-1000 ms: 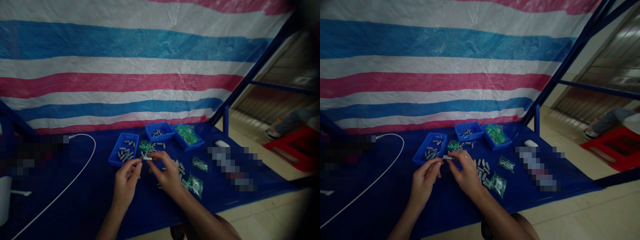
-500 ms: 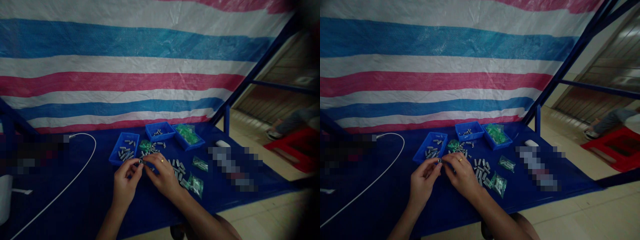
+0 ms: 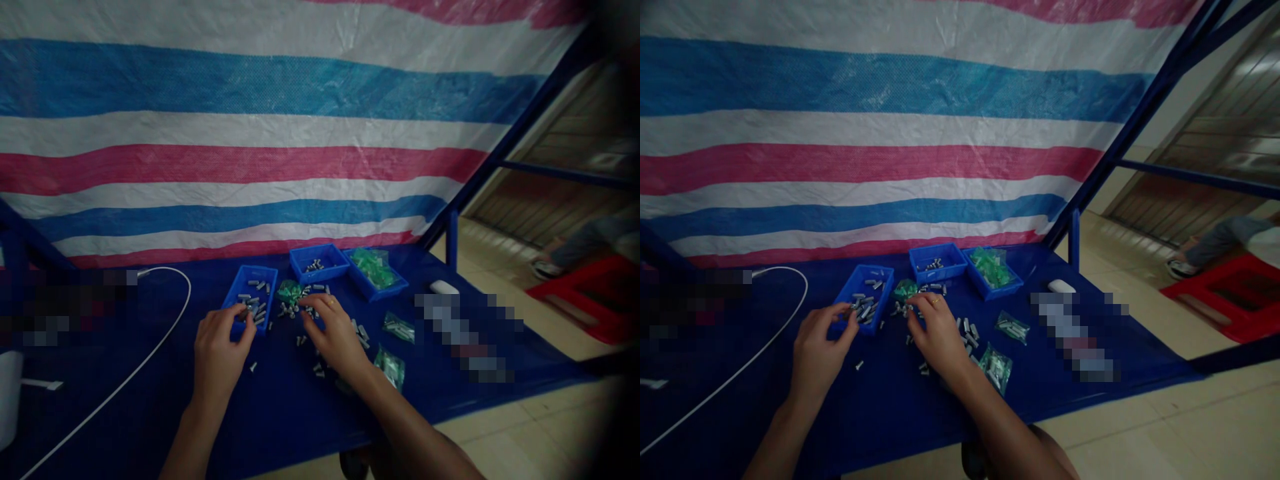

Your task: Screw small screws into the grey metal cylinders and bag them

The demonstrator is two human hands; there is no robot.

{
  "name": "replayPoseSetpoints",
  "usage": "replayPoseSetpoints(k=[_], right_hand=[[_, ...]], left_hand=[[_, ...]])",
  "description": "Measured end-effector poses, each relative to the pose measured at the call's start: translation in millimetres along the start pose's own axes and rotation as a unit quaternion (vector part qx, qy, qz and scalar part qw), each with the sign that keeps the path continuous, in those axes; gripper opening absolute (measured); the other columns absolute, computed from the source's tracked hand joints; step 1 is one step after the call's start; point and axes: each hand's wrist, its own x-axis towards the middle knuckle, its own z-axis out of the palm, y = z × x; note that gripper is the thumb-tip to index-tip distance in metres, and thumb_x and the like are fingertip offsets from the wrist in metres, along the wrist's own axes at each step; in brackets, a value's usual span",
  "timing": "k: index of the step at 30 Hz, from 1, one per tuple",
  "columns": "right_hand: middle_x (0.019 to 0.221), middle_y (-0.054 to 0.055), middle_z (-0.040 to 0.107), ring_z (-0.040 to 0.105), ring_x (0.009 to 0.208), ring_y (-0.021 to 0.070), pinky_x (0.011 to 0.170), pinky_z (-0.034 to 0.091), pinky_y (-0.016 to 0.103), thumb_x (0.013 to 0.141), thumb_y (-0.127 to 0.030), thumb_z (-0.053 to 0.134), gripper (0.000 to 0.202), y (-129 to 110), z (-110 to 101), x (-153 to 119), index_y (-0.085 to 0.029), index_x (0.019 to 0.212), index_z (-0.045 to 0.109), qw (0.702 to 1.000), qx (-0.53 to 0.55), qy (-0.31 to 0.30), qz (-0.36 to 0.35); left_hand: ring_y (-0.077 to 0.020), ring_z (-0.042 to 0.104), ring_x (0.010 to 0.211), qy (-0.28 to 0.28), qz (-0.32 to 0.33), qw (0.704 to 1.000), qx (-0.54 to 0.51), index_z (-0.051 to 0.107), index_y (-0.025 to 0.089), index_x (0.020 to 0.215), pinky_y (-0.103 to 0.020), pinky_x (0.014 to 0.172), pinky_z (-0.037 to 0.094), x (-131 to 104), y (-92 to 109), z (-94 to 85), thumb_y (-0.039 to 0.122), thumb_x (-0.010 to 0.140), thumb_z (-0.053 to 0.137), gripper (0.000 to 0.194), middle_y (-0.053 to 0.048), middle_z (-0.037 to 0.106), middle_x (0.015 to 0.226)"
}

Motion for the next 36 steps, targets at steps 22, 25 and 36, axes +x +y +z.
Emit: replayPoseSetpoints(k=[22,25,36], right_hand=[[0.099,0.009,0.065,0.056,0.092,0.0247,0.076,0.044,0.038,0.089,-0.019,0.048,0.02,3.5,29.8,-4.3,-0.022,0.101,0.063,0.971,-0.216,-0.106,0.013],[0.095,0.008,0.066,0.056,0.091,0.025,0.074,0.043,0.037,0.088,-0.017,0.049,0.019,3.9,26.5,-2.8,-0.022,0.099,0.063,0.965,-0.23,-0.129,0.015],[0.089,0.009,0.067,0.06,0.087,0.0235,0.074,0.042,0.034,0.087,-0.016,0.049,0.011,0.9,20.1,2.2,-0.019,0.09,0.059,0.97,-0.198,-0.138,0.037]], left_hand=[[-0.0241,0.06,0.09,-0.035,-0.03,0.999,-0.023,0.065,0.022,0.099,-0.039,0.083,0.044,1.0,-8.0,10.7,0.025,0.082,0.059,0.018,-0.007,0.068,0.095],[-0.0226,0.059,0.09,0.005,-0.035,0.999,-0.037,0.063,0.021,0.098,-0.038,0.084,0.044,1.0,0.3,4.3,0.023,0.083,0.057,0.017,-0.007,0.065,0.093],[-0.019,0.058,0.088,0.053,0.024,0.995,-0.079,0.061,0.018,0.1,-0.034,0.08,0.048,-9.8,14.2,4.0,0.008,0.08,0.054,0.023,-0.007,0.058,0.094]])
